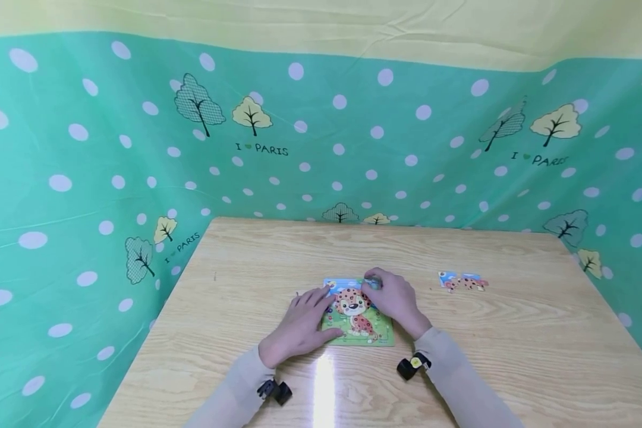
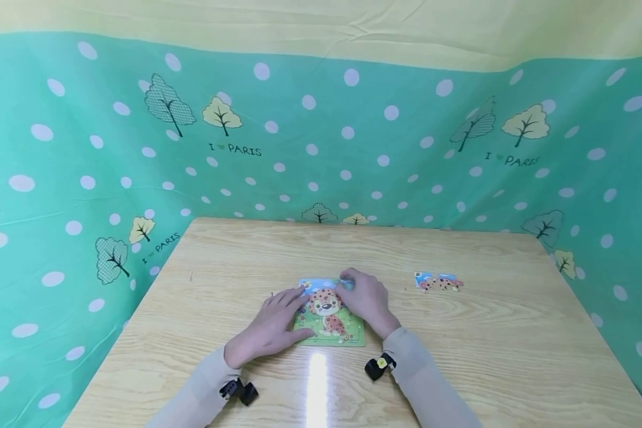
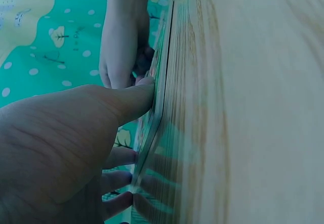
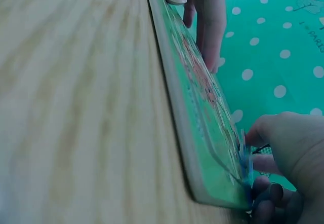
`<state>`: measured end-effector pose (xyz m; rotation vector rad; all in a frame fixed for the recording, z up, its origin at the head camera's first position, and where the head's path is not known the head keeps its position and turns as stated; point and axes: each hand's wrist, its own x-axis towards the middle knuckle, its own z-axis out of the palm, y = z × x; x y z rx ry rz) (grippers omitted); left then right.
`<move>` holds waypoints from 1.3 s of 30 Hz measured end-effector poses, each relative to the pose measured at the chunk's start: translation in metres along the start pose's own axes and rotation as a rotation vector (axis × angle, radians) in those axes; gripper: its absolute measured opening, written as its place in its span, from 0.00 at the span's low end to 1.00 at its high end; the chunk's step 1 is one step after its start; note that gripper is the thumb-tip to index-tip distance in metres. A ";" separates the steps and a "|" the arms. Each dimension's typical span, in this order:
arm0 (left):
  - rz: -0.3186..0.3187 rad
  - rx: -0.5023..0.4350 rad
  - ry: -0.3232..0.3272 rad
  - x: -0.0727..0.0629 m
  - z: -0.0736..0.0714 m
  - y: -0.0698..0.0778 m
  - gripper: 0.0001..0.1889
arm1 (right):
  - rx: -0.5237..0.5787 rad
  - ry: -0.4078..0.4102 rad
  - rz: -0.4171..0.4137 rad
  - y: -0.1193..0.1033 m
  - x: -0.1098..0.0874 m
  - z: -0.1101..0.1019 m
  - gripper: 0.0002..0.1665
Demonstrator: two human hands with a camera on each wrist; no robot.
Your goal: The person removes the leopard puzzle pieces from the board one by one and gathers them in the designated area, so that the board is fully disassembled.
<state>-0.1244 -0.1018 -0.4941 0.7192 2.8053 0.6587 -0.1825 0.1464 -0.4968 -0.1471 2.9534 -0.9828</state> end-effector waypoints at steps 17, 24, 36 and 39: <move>0.002 -0.015 -0.002 0.001 0.000 -0.001 0.44 | 0.216 -0.245 -0.128 0.030 0.001 -0.021 0.39; 0.000 -0.015 -0.001 0.001 0.002 -0.003 0.44 | 0.282 -0.375 -0.186 0.043 0.002 -0.031 0.44; 0.010 -0.010 0.005 0.000 0.003 -0.003 0.44 | 0.297 -0.292 -0.192 0.044 0.003 -0.026 0.45; -0.001 -0.012 0.000 -0.001 0.002 -0.003 0.44 | 0.292 -0.240 -0.190 0.042 0.002 -0.023 0.44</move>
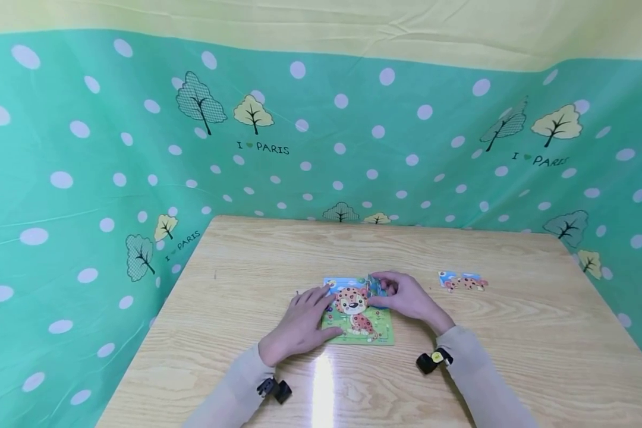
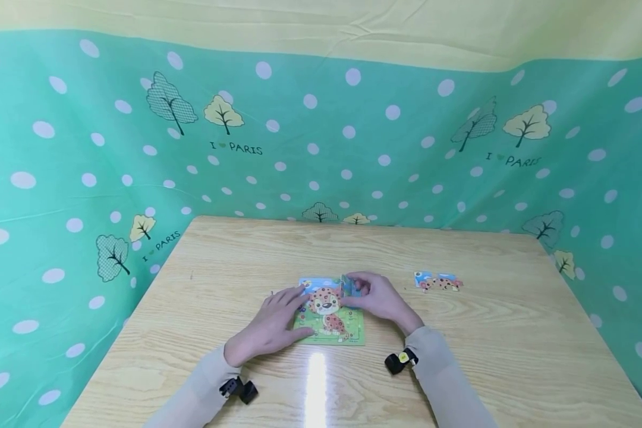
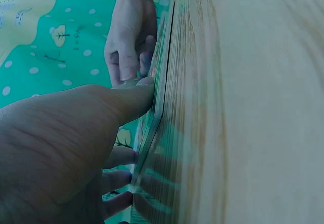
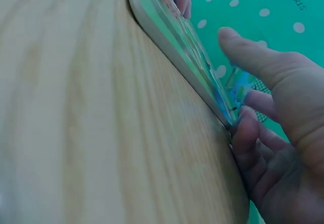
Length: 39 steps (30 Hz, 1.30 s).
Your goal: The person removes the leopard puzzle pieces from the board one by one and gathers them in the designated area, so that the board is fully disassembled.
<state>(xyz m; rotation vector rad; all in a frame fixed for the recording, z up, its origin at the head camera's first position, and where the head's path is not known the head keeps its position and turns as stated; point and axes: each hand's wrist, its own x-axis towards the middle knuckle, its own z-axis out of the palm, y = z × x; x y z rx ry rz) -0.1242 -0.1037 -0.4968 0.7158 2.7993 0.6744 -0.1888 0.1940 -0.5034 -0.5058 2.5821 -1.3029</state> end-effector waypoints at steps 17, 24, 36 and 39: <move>0.018 0.009 0.016 0.001 -0.001 0.002 0.43 | 0.105 0.079 0.054 -0.001 -0.005 -0.004 0.41; 0.013 -0.002 0.013 0.001 -0.002 0.003 0.43 | 0.059 0.120 0.050 0.003 -0.008 -0.010 0.41; 0.007 -0.006 0.014 0.000 -0.001 0.002 0.43 | -0.008 0.183 0.114 0.015 -0.016 -0.028 0.45; 0.012 -0.005 0.013 0.000 -0.001 0.002 0.43 | -0.019 0.192 0.124 0.017 -0.018 -0.032 0.45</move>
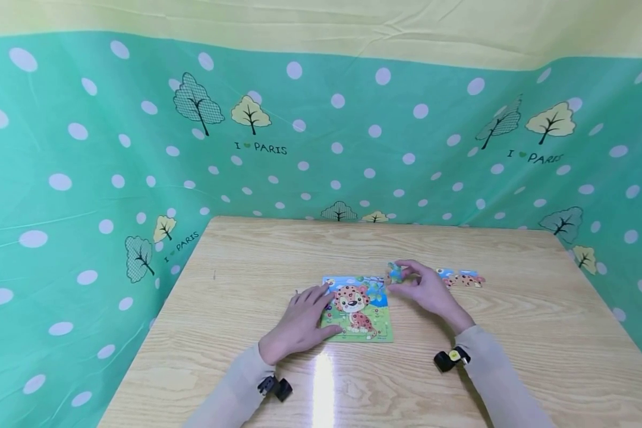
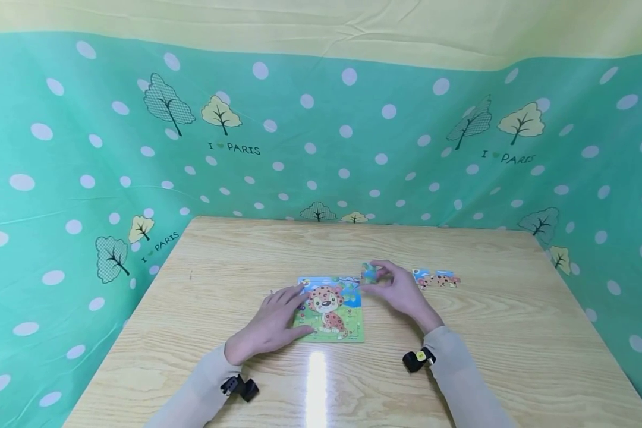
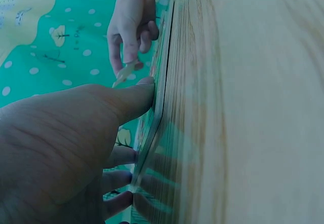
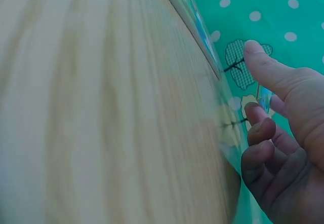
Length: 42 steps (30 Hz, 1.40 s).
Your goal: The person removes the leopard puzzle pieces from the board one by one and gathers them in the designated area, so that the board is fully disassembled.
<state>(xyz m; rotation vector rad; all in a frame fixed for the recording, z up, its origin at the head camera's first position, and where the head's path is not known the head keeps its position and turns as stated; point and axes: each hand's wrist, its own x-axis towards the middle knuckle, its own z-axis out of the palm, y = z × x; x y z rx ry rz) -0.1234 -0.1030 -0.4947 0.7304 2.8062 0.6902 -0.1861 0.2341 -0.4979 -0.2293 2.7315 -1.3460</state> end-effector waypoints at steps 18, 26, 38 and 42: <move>-0.002 0.009 -0.007 0.001 0.003 0.002 0.43 | -0.065 0.059 0.042 0.021 -0.014 -0.042 0.43; 0.003 0.007 0.000 0.000 0.002 0.000 0.43 | -0.133 0.065 0.058 0.030 -0.023 -0.064 0.46; 0.017 0.030 0.016 0.000 0.004 -0.003 0.43 | -0.201 0.085 0.091 0.044 -0.033 -0.096 0.50; 0.018 0.027 0.013 0.000 0.004 -0.003 0.43 | -0.216 0.073 0.119 0.051 -0.036 -0.105 0.52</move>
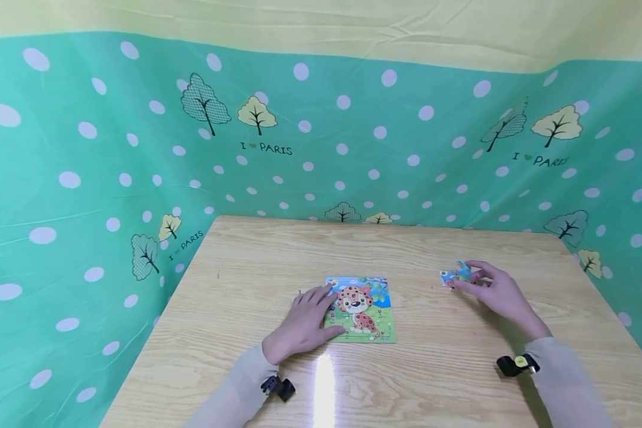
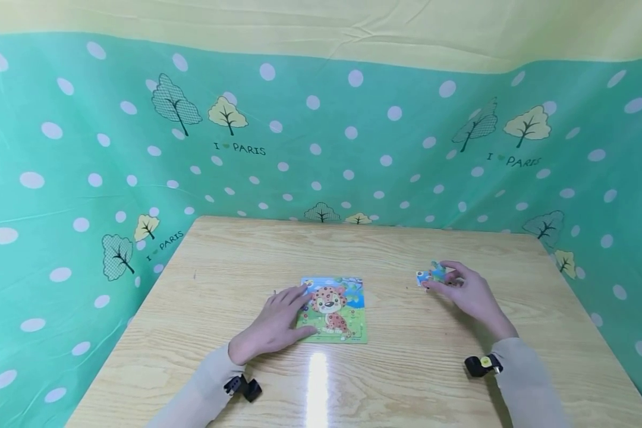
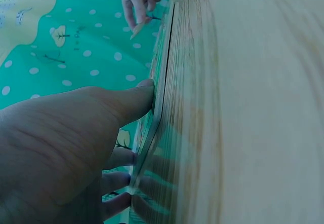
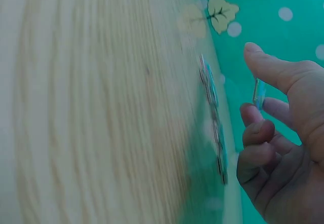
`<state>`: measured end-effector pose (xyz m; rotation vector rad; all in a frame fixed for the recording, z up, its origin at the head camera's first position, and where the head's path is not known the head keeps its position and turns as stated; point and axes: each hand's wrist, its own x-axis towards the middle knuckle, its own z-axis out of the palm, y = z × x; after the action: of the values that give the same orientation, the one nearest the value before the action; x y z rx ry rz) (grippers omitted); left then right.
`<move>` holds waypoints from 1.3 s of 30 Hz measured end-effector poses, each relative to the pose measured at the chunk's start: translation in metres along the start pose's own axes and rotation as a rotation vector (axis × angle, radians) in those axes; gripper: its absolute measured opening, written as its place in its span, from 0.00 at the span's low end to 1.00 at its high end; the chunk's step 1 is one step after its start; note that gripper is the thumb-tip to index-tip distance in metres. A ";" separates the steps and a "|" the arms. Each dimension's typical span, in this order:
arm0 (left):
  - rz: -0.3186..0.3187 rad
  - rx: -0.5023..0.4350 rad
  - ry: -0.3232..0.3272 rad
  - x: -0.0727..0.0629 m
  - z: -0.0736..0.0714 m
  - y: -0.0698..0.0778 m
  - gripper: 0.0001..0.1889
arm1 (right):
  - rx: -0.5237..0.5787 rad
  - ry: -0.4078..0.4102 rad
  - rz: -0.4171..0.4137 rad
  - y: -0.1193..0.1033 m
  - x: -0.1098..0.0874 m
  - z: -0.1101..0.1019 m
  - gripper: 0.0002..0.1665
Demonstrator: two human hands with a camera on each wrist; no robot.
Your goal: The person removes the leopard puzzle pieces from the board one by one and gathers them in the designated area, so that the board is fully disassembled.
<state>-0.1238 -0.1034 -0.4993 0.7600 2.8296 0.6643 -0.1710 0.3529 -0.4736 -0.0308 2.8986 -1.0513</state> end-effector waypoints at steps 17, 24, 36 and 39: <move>-0.021 0.007 -0.014 0.000 -0.001 0.001 0.43 | -0.088 -0.089 0.054 0.039 -0.004 -0.036 0.52; -0.016 0.005 -0.016 0.000 -0.002 0.001 0.43 | -0.130 -0.126 0.080 0.052 -0.001 -0.044 0.53; -0.015 0.002 -0.018 0.000 -0.002 0.001 0.44 | -0.083 -0.215 0.108 0.069 0.003 -0.056 0.52; -0.014 0.001 -0.015 0.000 -0.001 0.000 0.44 | -0.076 -0.242 0.128 0.069 0.003 -0.057 0.52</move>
<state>-0.1243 -0.1035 -0.4982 0.7414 2.8193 0.6526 -0.1769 0.4418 -0.4740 0.0226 2.6808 -0.8524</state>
